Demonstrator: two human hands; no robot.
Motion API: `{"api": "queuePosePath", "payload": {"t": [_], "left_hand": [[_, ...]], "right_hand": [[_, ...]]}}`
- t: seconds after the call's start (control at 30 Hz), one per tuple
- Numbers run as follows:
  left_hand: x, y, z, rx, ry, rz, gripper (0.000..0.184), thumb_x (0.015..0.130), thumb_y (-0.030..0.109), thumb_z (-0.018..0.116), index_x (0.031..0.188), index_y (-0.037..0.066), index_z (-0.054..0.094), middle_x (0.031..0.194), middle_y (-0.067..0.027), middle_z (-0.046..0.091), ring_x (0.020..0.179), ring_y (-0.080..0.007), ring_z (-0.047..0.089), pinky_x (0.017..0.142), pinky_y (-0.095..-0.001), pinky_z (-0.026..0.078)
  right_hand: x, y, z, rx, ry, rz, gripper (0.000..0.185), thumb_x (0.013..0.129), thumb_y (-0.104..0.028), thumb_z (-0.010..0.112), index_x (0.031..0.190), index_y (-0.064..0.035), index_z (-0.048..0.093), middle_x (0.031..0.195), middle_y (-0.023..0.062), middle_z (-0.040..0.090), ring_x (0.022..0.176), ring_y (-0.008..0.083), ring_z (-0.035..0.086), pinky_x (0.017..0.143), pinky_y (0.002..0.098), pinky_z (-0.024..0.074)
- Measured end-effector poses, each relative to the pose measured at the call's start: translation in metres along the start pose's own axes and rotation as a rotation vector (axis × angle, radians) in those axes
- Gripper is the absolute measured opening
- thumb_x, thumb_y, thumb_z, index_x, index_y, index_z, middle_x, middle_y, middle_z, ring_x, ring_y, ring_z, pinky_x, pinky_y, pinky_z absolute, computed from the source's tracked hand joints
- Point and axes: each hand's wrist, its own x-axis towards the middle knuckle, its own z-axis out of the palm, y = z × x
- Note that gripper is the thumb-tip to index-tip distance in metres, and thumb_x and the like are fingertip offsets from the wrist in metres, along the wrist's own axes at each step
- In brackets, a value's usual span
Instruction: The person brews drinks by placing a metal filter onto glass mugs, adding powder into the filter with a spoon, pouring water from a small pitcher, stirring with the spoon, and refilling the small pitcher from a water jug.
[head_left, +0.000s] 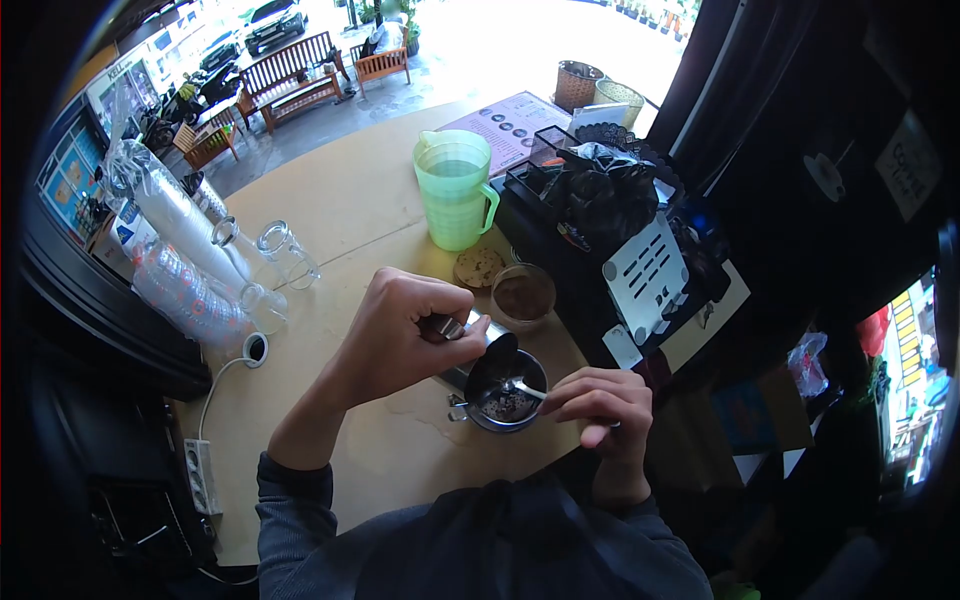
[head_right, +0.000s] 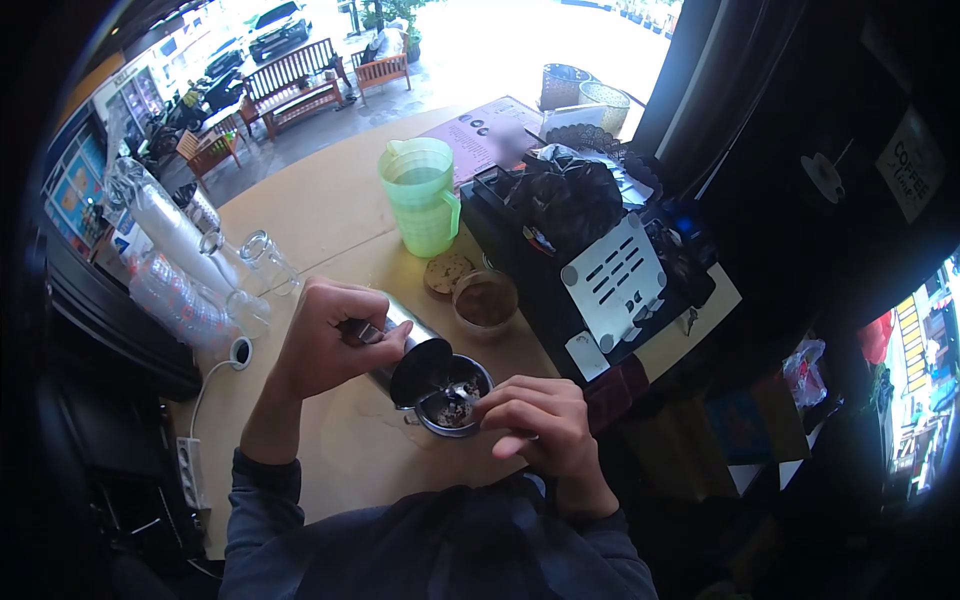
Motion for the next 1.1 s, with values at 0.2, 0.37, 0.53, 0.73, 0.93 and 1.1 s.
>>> {"api": "queuePosePath", "payload": {"t": [0.2, 0.37, 0.53, 0.73, 0.93, 1.1], "left_hand": [[0.002, 0.002, 0.001, 0.026, -0.016, 0.021, 0.035, 0.076, 0.012, 0.07, 0.058, -0.001, 0.042, 0.048, -0.0048, 0.033, 0.046, -0.011, 0.028, 0.045, -0.0284, 0.027], [0.002, 0.002, 0.002, 0.03, 0.0, 0.014, 0.035, 0.076, 0.012, 0.07, 0.058, -0.001, 0.042, 0.048, -0.0044, 0.033, 0.046, -0.0106, 0.028, 0.045, -0.0283, 0.027], [0.0, -0.001, -0.002, -0.006, -0.01, -0.068, 0.036, 0.077, 0.013, 0.07, 0.057, -0.001, 0.043, 0.048, -0.0026, 0.032, 0.047, -0.009, 0.028, 0.044, -0.0274, 0.025], [0.001, 0.002, -0.001, 0.008, 0.009, -0.023, 0.036, 0.076, 0.012, 0.07, 0.058, -0.001, 0.043, 0.049, -0.0034, 0.032, 0.047, -0.0091, 0.028, 0.044, -0.0279, 0.026], [0.002, 0.001, 0.001, 0.012, 0.004, 0.005, 0.034, 0.075, 0.012, 0.07, 0.059, -0.002, 0.044, 0.049, -0.0059, 0.035, 0.046, -0.0139, 0.03, 0.045, -0.0292, 0.027], [0.002, 0.003, 0.002, 0.018, -0.01, 0.014, 0.033, 0.075, 0.012, 0.07, 0.059, -0.001, 0.044, 0.049, -0.007, 0.036, 0.045, -0.0155, 0.031, 0.045, -0.0301, 0.029]], "right_hand": [[0.002, 0.0, 0.003, 0.036, -0.019, -0.006, 0.057, 0.089, -0.055, 0.049, 0.075, -0.0006, 0.058, 0.076, 0.0104, 0.066, 0.07, 0.0275, 0.067, 0.06, 0.034, 0.0536], [0.003, 0.004, 0.005, 0.062, 0.019, 0.05, 0.062, 0.092, -0.057, 0.042, 0.073, 0.0001, 0.057, 0.075, 0.0121, 0.065, 0.069, 0.0278, 0.067, 0.06, 0.0337, 0.0536], [0.004, 0.006, 0.007, 0.161, 0.042, 0.082, 0.063, 0.093, -0.056, 0.042, 0.073, 0.0022, 0.057, 0.075, 0.0128, 0.065, 0.069, 0.0275, 0.067, 0.061, 0.0335, 0.0539], [0.0, 0.01, 0.01, 0.267, 0.092, 0.067, 0.063, 0.094, -0.054, 0.042, 0.073, 0.0038, 0.057, 0.074, 0.0151, 0.066, 0.067, 0.0273, 0.067, 0.06, 0.0323, 0.0539], [0.0, 0.01, 0.01, 0.249, 0.115, 0.082, 0.061, 0.094, -0.053, 0.042, 0.074, 0.0028, 0.057, 0.075, 0.0146, 0.067, 0.067, 0.0261, 0.067, 0.06, 0.0322, 0.054], [0.006, 0.011, 0.018, 0.055, 0.142, 0.074, 0.064, 0.093, -0.056, 0.04, 0.072, 0.0019, 0.056, 0.071, 0.013, 0.066, 0.066, 0.0269, 0.068, 0.059, 0.0331, 0.0544]]}}
